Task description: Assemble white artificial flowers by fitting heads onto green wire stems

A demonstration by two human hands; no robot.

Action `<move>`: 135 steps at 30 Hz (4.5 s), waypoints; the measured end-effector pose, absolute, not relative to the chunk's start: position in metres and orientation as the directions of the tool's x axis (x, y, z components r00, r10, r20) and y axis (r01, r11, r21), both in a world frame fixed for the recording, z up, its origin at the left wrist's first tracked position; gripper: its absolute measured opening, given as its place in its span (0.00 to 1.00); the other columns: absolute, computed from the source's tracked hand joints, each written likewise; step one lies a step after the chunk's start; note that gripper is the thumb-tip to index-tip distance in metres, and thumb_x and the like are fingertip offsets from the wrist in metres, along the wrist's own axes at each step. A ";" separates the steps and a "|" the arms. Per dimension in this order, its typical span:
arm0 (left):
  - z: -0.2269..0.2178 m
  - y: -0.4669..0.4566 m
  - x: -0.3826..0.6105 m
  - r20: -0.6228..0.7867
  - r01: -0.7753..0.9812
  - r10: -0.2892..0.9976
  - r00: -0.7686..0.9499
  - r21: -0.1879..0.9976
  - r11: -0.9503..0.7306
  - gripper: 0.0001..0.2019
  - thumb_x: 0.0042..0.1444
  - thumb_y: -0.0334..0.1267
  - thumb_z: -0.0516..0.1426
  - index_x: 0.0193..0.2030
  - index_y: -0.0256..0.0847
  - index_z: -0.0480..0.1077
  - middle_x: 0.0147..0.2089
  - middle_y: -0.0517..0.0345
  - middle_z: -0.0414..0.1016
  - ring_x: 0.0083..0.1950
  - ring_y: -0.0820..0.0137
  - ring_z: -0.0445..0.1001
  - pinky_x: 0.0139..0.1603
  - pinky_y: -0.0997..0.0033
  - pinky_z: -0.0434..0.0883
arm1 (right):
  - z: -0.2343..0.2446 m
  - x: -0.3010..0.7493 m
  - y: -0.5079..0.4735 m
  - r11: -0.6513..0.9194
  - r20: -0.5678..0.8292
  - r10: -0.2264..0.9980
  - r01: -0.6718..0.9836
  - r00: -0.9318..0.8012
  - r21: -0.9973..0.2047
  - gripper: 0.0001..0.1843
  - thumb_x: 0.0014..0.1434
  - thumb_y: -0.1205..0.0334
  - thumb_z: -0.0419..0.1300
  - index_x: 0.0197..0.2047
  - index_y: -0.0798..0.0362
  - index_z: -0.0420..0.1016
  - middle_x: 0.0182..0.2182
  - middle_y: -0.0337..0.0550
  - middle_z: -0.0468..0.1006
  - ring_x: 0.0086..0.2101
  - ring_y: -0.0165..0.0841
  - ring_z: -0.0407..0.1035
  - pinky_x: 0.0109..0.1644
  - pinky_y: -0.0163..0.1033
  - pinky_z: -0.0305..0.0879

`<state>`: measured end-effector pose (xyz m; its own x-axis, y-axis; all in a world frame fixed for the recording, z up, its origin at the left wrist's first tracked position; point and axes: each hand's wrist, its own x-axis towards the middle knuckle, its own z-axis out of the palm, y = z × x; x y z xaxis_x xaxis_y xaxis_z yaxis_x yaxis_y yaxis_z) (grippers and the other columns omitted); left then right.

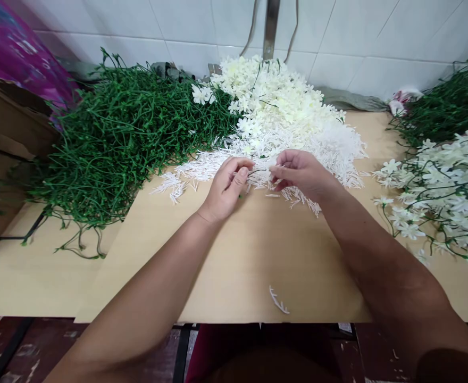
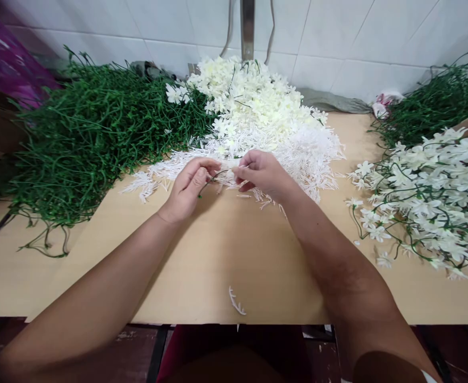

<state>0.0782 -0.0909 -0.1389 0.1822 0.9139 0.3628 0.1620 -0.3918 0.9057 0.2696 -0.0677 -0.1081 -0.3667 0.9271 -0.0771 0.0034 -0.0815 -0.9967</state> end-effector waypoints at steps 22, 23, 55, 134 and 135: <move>-0.132 -0.093 0.076 -0.028 0.203 0.794 0.607 0.972 -0.121 0.10 0.54 0.41 0.59 0.27 0.36 0.74 0.22 0.60 0.66 0.25 0.75 0.62 0.28 0.75 0.60 | -0.108 0.267 -0.081 0.506 -0.114 0.823 0.810 -0.556 -0.298 0.04 0.55 0.71 0.57 0.33 0.57 0.73 0.35 0.47 0.76 0.34 0.33 0.68 0.36 0.36 0.57; -0.133 -0.093 0.076 -0.036 0.231 0.780 0.625 0.963 -0.141 0.10 0.54 0.40 0.58 0.27 0.36 0.74 0.23 0.60 0.67 0.26 0.75 0.64 0.29 0.75 0.61 | -0.108 0.264 -0.082 0.517 -0.125 0.820 0.817 -0.558 -0.253 0.05 0.56 0.72 0.56 0.33 0.57 0.73 0.36 0.49 0.76 0.35 0.34 0.68 0.37 0.36 0.57; -0.146 -0.084 0.089 0.004 -0.127 0.967 0.255 0.992 0.029 0.05 0.52 0.33 0.59 0.36 0.37 0.73 0.24 0.64 0.69 0.22 0.81 0.61 0.23 0.79 0.59 | -0.099 0.243 -0.049 0.153 0.136 0.979 0.109 -0.151 -0.982 0.14 0.48 0.58 0.68 0.30 0.53 0.68 0.24 0.35 0.68 0.24 0.25 0.61 0.29 0.35 0.61; -0.144 -0.089 0.092 -0.045 -0.041 0.987 0.156 0.998 0.052 0.08 0.48 0.33 0.58 0.22 0.39 0.62 0.17 0.65 0.64 0.21 0.78 0.62 0.25 0.77 0.59 | -0.148 0.244 -0.075 0.744 0.757 0.513 0.649 -0.405 -0.157 0.08 0.63 0.68 0.50 0.32 0.50 0.63 0.34 0.47 0.69 0.39 0.37 0.62 0.44 0.46 0.65; -0.144 -0.089 0.092 -0.042 -0.042 0.986 0.159 0.998 0.049 0.08 0.48 0.33 0.58 0.22 0.39 0.61 0.18 0.65 0.64 0.21 0.78 0.62 0.26 0.77 0.60 | -0.149 0.243 -0.076 0.749 0.758 0.513 0.641 -0.404 -0.165 0.08 0.63 0.68 0.50 0.32 0.50 0.63 0.34 0.47 0.70 0.39 0.37 0.62 0.44 0.45 0.65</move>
